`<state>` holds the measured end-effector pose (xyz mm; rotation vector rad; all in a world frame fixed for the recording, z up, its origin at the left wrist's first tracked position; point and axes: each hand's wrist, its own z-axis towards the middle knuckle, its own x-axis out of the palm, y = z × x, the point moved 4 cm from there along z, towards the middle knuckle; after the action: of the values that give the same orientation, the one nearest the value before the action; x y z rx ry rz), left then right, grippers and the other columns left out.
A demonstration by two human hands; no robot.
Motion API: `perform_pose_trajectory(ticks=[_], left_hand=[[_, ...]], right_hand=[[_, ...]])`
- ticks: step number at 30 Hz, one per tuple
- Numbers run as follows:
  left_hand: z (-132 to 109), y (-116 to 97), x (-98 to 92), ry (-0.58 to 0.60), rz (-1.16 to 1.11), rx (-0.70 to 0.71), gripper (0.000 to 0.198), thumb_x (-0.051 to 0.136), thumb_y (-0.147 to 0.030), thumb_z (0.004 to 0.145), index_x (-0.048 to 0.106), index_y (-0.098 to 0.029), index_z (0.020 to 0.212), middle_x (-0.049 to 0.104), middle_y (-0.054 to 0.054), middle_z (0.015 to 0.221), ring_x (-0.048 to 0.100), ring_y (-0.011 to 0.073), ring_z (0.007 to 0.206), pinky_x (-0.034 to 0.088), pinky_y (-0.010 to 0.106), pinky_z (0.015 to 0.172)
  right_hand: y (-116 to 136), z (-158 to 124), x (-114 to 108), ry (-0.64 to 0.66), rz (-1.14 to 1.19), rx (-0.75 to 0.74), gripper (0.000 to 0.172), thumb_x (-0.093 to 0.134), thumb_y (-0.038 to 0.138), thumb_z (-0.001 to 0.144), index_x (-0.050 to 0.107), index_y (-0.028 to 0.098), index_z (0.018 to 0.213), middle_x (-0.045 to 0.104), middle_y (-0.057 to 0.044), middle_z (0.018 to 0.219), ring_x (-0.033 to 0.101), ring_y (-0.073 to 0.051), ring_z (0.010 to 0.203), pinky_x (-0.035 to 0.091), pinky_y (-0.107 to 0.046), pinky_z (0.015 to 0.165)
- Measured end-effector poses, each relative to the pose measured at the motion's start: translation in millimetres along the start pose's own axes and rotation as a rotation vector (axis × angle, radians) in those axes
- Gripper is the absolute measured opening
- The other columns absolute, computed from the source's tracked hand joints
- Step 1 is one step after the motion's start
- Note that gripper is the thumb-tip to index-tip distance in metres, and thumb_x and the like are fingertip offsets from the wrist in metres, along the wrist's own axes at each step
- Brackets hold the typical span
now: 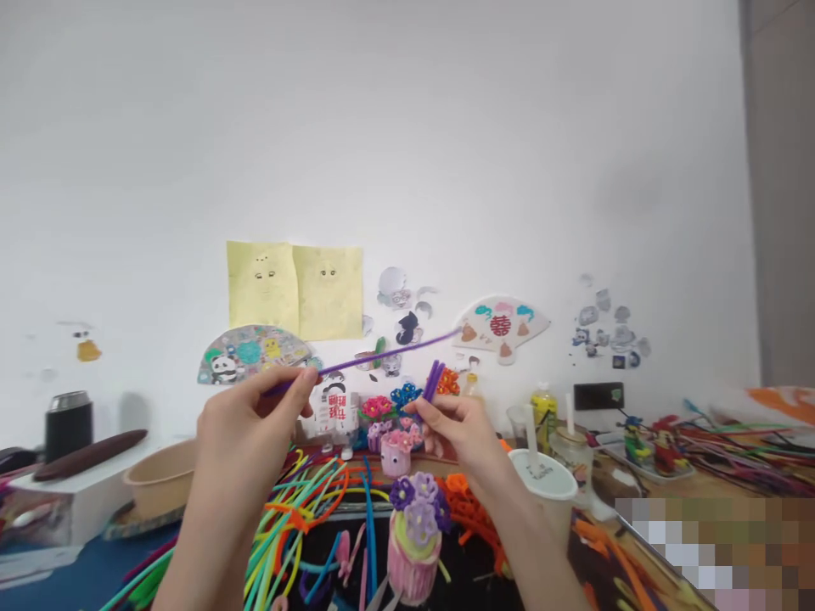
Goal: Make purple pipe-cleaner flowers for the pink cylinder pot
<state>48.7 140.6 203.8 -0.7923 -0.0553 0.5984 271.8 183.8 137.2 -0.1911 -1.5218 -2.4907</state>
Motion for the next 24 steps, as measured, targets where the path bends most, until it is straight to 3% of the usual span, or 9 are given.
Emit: perform_pose_trajectory(ticks=[6,11,14,17,20,22,24], left_hand=[[-11,17,25.5,0.336,-0.205,-0.118,0.037,0.071,-0.055,0.067,0.071,-0.019,0.071,0.048,-0.003,0.049,0.036,0.0093,0.048,0.025,0.02,0.045],[-10,30,33.0,0.421,-0.31,-0.185,0.037,0.073,-0.054,0.066,0.07,-0.017,0.073,0.041,-0.006,0.047,0.027,0.0059,0.045,0.015,0.017,0.041],[-4,41,29.5,0.308,-0.366,-0.212,0.04,0.078,-0.053,0.06,0.072,-0.016,0.073,0.046,-0.004,0.049,0.033,0.0064,0.046,0.021,0.017,0.04],[1,47,12.3,-0.015,-0.431,-0.234,0.04,0.084,-0.049,0.051,0.074,-0.018,0.074,0.055,-0.002,0.053,0.04,0.0079,0.049,0.031,0.018,0.042],[-2,44,-7.3,-0.315,-0.489,-0.18,0.035,0.085,-0.044,0.054,0.074,-0.021,0.079,0.058,-0.002,0.059,0.043,0.0084,0.052,0.034,0.019,0.044],[-3,41,-12.5,-0.356,-0.542,-0.146,0.029,0.084,-0.042,0.059,0.074,-0.023,0.078,0.056,-0.003,0.059,0.042,0.008,0.052,0.032,0.019,0.043],[-1,40,-11.9,-0.308,-0.58,-0.121,0.025,0.083,-0.041,0.06,0.073,-0.022,0.074,0.056,-0.003,0.058,0.04,0.0071,0.05,0.031,0.019,0.042]], right_hand=[[-6,7,-8,-0.114,0.145,-0.1,0.043,0.082,0.052,0.063,0.075,0.012,0.076,0.056,0.003,0.05,0.048,-0.005,0.041,0.033,-0.017,0.039],[-15,12,-13,-0.148,0.114,-0.075,0.045,0.082,0.054,0.061,0.075,0.012,0.075,0.057,0.002,0.051,0.049,-0.005,0.042,0.032,-0.016,0.04],[-11,7,-12,-0.113,-0.032,-0.055,0.044,0.079,0.055,0.066,0.075,0.012,0.076,0.056,0.002,0.048,0.046,-0.005,0.041,0.032,-0.017,0.041],[-2,-5,2,0.068,-0.26,0.012,0.039,0.072,0.052,0.073,0.074,0.014,0.073,0.054,0.003,0.048,0.045,-0.006,0.041,0.031,-0.018,0.042],[-2,-21,27,0.329,-0.512,0.115,0.032,0.07,0.041,0.076,0.064,0.016,0.057,0.054,0.003,0.049,0.048,-0.008,0.043,0.034,-0.02,0.044],[-12,-28,44,0.423,-0.687,0.155,0.035,0.069,0.034,0.076,0.053,0.017,0.049,0.049,0.005,0.044,0.045,-0.008,0.04,0.03,-0.02,0.04],[-28,-34,60,0.503,-0.853,0.133,0.037,0.071,0.025,0.072,0.048,0.018,0.043,0.041,0.007,0.038,0.042,-0.007,0.037,0.025,-0.02,0.039]])
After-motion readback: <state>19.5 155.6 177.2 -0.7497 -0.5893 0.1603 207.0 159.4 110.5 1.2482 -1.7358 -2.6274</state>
